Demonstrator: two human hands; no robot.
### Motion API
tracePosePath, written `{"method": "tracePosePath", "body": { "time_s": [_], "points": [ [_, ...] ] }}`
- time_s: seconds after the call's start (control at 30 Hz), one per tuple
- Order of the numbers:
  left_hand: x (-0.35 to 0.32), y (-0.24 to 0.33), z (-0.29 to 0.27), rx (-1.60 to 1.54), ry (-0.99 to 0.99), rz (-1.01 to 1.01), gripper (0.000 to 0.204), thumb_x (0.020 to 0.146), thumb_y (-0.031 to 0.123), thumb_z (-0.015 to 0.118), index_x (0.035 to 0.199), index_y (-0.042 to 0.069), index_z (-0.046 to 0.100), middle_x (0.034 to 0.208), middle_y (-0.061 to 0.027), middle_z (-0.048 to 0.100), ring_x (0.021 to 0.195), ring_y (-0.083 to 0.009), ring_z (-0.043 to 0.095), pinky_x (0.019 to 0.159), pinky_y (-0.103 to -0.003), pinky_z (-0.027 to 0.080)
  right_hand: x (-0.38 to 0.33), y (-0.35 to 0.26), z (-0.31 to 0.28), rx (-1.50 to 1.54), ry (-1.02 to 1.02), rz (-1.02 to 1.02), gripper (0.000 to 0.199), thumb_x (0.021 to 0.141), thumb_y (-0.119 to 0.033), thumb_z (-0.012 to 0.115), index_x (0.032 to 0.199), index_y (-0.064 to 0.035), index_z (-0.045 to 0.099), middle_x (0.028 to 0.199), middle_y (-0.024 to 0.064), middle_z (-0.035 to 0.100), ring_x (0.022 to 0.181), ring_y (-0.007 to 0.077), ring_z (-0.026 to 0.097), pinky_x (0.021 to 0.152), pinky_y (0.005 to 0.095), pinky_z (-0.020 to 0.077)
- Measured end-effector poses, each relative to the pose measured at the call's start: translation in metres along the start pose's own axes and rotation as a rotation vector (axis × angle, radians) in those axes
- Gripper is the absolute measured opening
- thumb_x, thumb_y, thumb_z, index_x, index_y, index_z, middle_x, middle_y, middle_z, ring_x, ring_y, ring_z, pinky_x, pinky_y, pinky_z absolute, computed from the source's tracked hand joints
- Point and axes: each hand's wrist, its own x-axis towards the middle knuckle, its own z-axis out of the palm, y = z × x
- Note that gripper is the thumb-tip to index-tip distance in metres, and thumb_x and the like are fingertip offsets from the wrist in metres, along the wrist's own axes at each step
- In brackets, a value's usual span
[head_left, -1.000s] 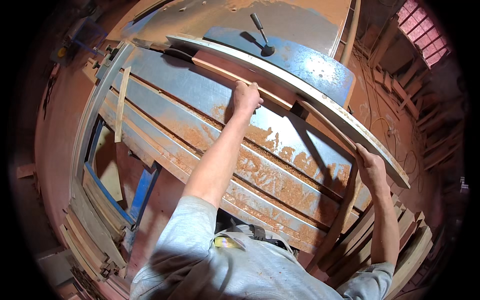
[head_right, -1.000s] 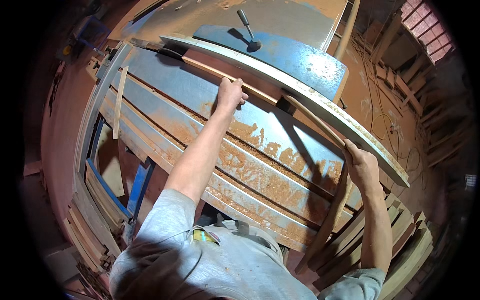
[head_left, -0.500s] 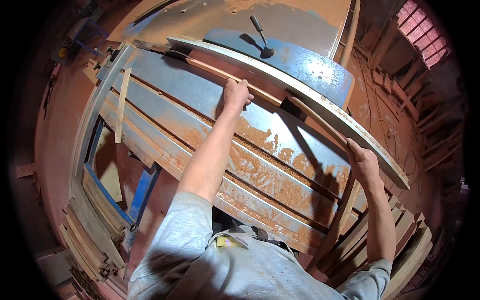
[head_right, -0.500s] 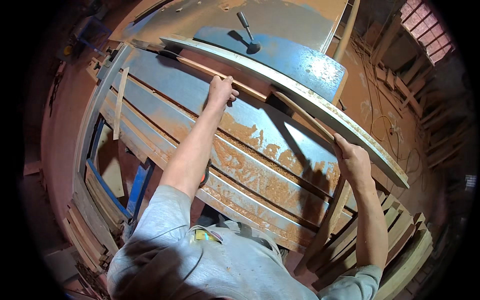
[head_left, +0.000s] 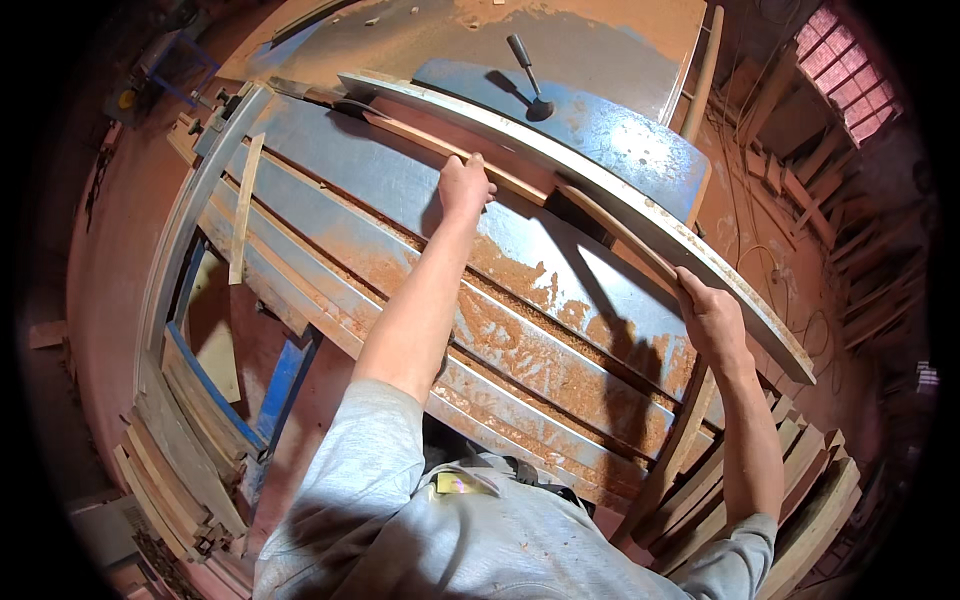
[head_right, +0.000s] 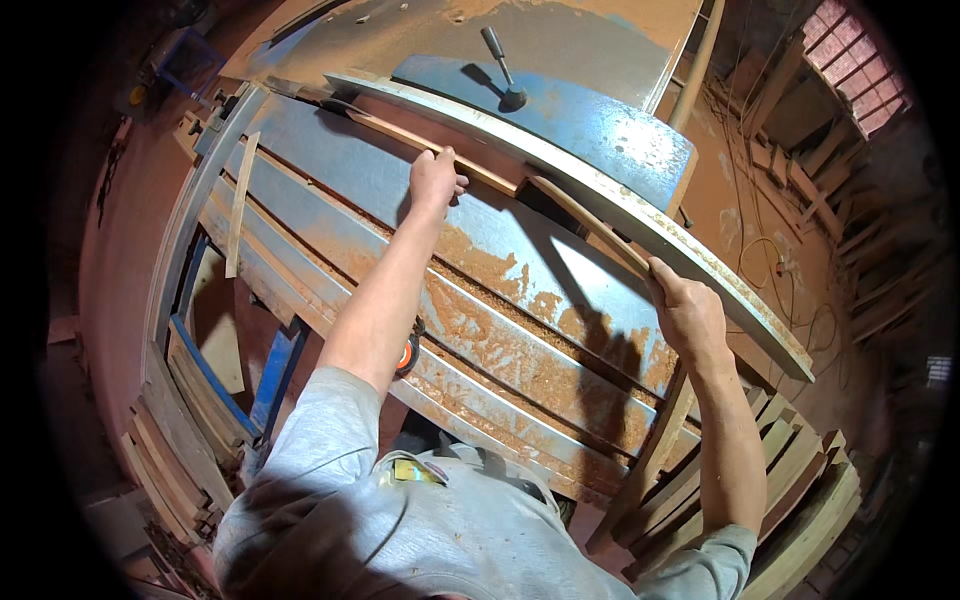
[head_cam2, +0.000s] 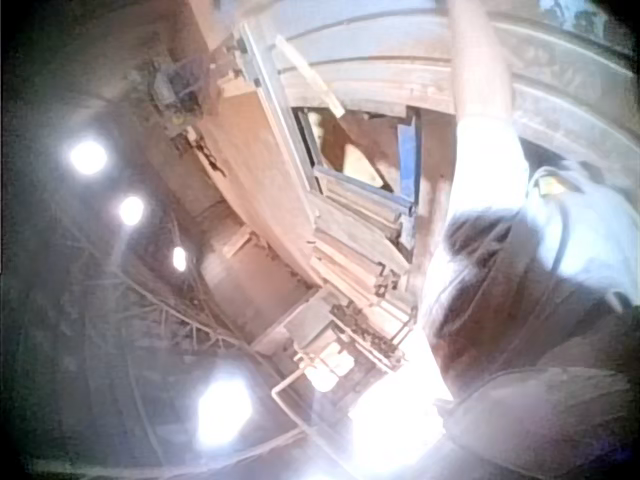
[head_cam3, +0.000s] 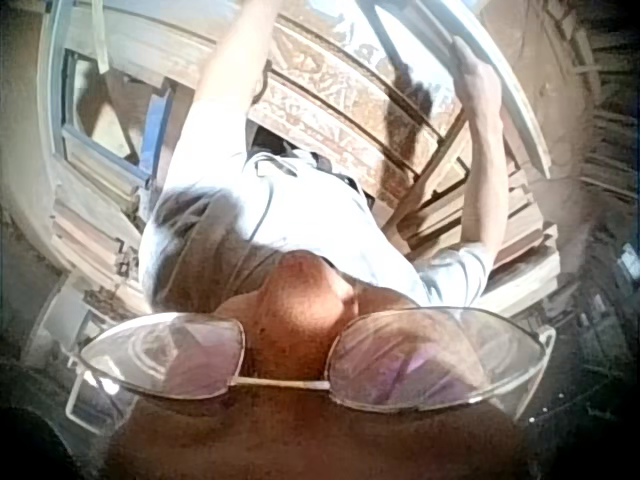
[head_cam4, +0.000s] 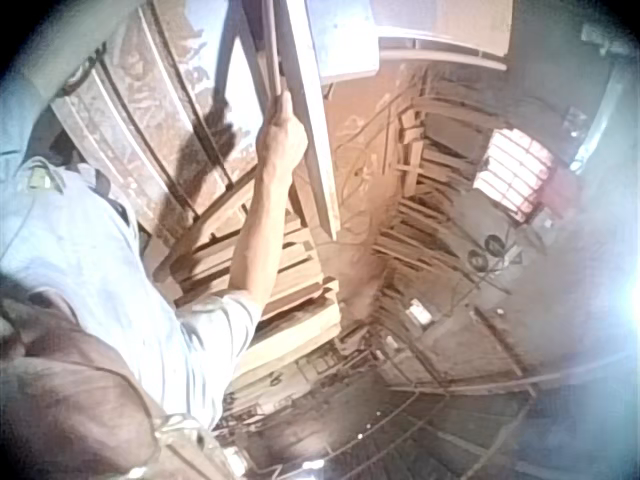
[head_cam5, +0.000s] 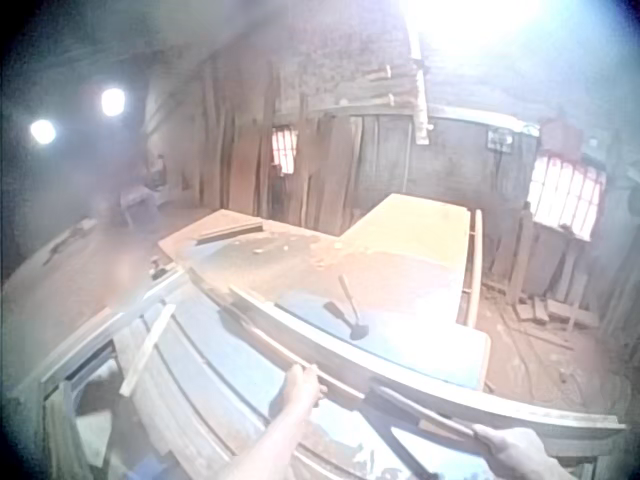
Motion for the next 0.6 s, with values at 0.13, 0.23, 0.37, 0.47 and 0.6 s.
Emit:
{"method": "tracePosePath", "body": {
  "time_s": [0.13, 0.23, 0.37, 0.47, 0.6],
  "points": [
    [-0.025, 0.002, 0.014, 0.035, -0.056, -0.001, 0.030, 0.101, 0.026, 0.055, 0.103, -0.004, 0.053, 0.072, -0.0172, 0.068, 0.052, -0.0172, 0.061, 0.047, -0.031, 0.047, 0.006, -0.008, 0.004, -0.012, -0.027, 0.021, 0.022, 0.100, -0.029, 0.059, 0.118, -0.0176, 0.066, 0.074, 0.0196, 0.068, 0.069, 0.0393, 0.068, 0.059, 0.0490, 0.0513],
    [-0.020, -0.003, 0.016, 0.059, -0.047, 0.020, 0.030, 0.101, 0.024, 0.056, 0.104, -0.005, 0.054, 0.074, -0.0167, 0.069, 0.055, -0.0176, 0.063, 0.048, -0.031, 0.049, 0.011, -0.014, 0.004, -0.015, -0.032, 0.016, 0.022, 0.101, -0.029, 0.059, 0.119, -0.0180, 0.066, 0.074, 0.0195, 0.068, 0.069, 0.0395, 0.068, 0.059, 0.0490, 0.0514],
    [-0.008, -0.006, 0.010, 0.070, -0.031, 0.022, 0.035, 0.099, 0.025, 0.057, 0.104, -0.010, 0.055, 0.081, -0.0210, 0.070, 0.066, -0.0248, 0.072, 0.055, -0.036, 0.057, 0.017, -0.020, 0.013, 0.042, 0.032, -0.013, 0.022, 0.101, -0.030, 0.058, 0.118, -0.0184, 0.066, 0.074, 0.0196, 0.068, 0.068, 0.0402, 0.067, 0.058, 0.0492, 0.0506],
    [0.001, -0.007, 0.002, 0.061, -0.028, 0.022, 0.033, 0.100, 0.024, 0.056, 0.103, -0.009, 0.055, 0.082, -0.0201, 0.071, 0.063, -0.0236, 0.070, 0.055, -0.035, 0.056, 0.024, -0.027, 0.016, 0.002, 0.002, 0.000, 0.023, 0.102, -0.030, 0.057, 0.120, -0.0188, 0.066, 0.073, 0.0194, 0.068, 0.068, 0.0393, 0.067, 0.058, 0.0488, 0.0505],
    [0.008, -0.001, -0.005, 0.005, -0.015, 0.022, 0.028, 0.101, 0.024, 0.057, 0.103, -0.004, 0.054, 0.076, -0.0173, 0.070, 0.055, -0.0172, 0.061, 0.050, -0.031, 0.047, 0.037, -0.034, 0.021, -0.015, -0.010, -0.010, 0.024, 0.103, -0.031, 0.055, 0.121, -0.0186, 0.066, 0.068, 0.0183, 0.066, 0.064, 0.0373, 0.067, 0.056, 0.0485, 0.0500]
  ]
}}
